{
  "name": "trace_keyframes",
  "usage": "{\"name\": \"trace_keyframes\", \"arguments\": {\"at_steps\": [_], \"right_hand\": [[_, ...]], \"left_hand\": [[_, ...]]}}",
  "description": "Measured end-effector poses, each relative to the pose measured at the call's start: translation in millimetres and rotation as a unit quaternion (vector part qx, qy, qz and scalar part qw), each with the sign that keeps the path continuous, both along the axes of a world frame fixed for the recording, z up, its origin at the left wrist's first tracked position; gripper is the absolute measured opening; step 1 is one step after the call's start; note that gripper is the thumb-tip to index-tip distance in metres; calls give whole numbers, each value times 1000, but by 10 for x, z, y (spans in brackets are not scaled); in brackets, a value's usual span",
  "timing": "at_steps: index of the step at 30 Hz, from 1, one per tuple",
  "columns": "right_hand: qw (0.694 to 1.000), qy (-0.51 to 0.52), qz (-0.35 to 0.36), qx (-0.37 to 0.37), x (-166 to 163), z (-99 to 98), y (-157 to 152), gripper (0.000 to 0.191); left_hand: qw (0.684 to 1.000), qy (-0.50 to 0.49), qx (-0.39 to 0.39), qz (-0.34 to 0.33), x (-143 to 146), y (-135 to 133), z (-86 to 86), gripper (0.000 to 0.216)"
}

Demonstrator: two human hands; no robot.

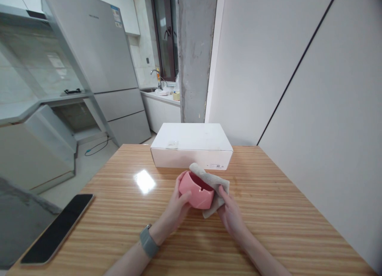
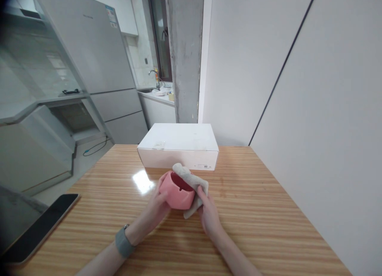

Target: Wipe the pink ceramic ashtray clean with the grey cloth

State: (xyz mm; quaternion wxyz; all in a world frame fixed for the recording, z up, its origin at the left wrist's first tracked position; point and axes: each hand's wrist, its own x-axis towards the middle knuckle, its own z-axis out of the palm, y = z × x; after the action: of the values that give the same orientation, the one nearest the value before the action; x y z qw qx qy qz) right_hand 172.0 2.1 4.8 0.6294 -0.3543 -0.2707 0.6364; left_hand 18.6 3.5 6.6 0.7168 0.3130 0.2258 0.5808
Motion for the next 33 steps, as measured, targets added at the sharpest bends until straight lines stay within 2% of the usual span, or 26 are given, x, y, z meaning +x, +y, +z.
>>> {"name": "trace_keyframes", "arguments": {"at_steps": [3, 6, 14, 17, 22, 28, 33], "right_hand": [[1000, 10, -15, 8, 21, -11, 32, 35], [1000, 19, -23, 4, 30, -6, 59, 36], [999, 42, -22, 4, 38, 75, 46, 40], [998, 60, -7, -12, 31, 87, 23, 39], [999, 50, 7, 18, 8, 100, 0, 30], [1000, 25, 10, 14, -2, 98, -20, 33], [1000, 6, 21, -9, -32, 83, -43, 41]], "left_hand": [[996, -39, -52, -62, -3, 14, 21, 65], [993, -44, -58, -93, -19, 14, 29, 70], [998, 9, -3, -70, -35, -4, -34, 59], [998, 7, 17, -66, -30, 6, -93, 69], [996, 13, 16, -87, -49, -3, -121, 81], [999, 26, 21, -30, -50, -1, -73, 81], [998, 27, 32, 42, -37, 11, -31, 83]]}}
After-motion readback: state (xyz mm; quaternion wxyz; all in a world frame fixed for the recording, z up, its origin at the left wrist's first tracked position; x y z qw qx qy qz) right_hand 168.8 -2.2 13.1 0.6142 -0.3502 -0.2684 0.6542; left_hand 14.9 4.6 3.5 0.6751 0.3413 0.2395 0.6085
